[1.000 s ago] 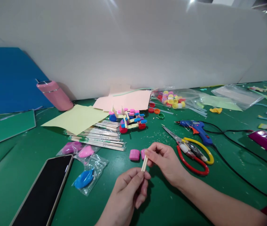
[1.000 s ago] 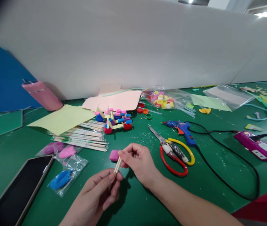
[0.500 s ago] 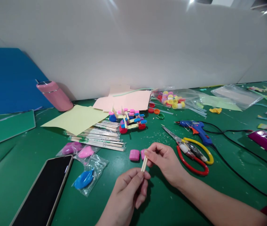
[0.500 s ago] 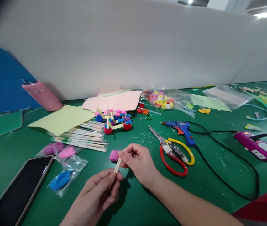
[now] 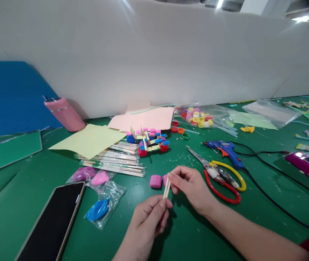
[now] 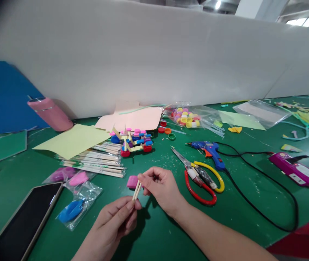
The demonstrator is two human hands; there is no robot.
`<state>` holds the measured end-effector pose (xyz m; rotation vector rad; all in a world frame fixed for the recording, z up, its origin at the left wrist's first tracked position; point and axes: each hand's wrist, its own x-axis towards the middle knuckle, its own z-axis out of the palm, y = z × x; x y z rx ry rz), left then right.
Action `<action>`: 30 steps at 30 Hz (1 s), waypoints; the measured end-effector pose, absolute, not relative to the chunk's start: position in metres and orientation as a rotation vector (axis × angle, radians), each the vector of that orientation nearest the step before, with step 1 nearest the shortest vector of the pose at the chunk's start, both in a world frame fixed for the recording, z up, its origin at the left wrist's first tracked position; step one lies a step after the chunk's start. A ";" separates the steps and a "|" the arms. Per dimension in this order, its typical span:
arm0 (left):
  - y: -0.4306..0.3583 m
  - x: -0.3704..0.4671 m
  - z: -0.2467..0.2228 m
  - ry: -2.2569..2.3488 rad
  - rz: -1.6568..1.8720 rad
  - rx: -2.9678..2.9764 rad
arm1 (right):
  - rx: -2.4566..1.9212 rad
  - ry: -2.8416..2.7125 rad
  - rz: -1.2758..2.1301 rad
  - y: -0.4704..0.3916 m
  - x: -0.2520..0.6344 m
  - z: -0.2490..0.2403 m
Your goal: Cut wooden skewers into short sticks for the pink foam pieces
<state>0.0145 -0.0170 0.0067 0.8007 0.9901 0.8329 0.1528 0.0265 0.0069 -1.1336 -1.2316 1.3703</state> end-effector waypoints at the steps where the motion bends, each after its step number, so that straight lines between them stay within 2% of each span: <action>1: -0.017 0.014 0.007 0.999 0.846 0.816 | -1.150 -1.261 1.314 0.029 0.156 0.007; 7: -0.013 0.013 0.011 1.042 0.935 0.836 | -1.381 -1.846 0.739 0.040 0.180 0.015; 11: -0.010 0.011 0.011 1.026 0.953 0.793 | -1.493 -2.233 0.623 0.036 0.181 0.014; 18: -0.005 0.008 0.001 0.916 0.932 0.758 | -1.564 -2.296 0.615 0.032 0.180 0.019; 23: -0.002 0.007 0.002 0.784 0.969 0.601 | -1.741 -2.101 0.486 0.025 0.218 0.025; 30: -0.003 0.004 0.005 0.652 0.960 0.470 | -1.924 -2.009 0.222 -0.006 0.284 -0.011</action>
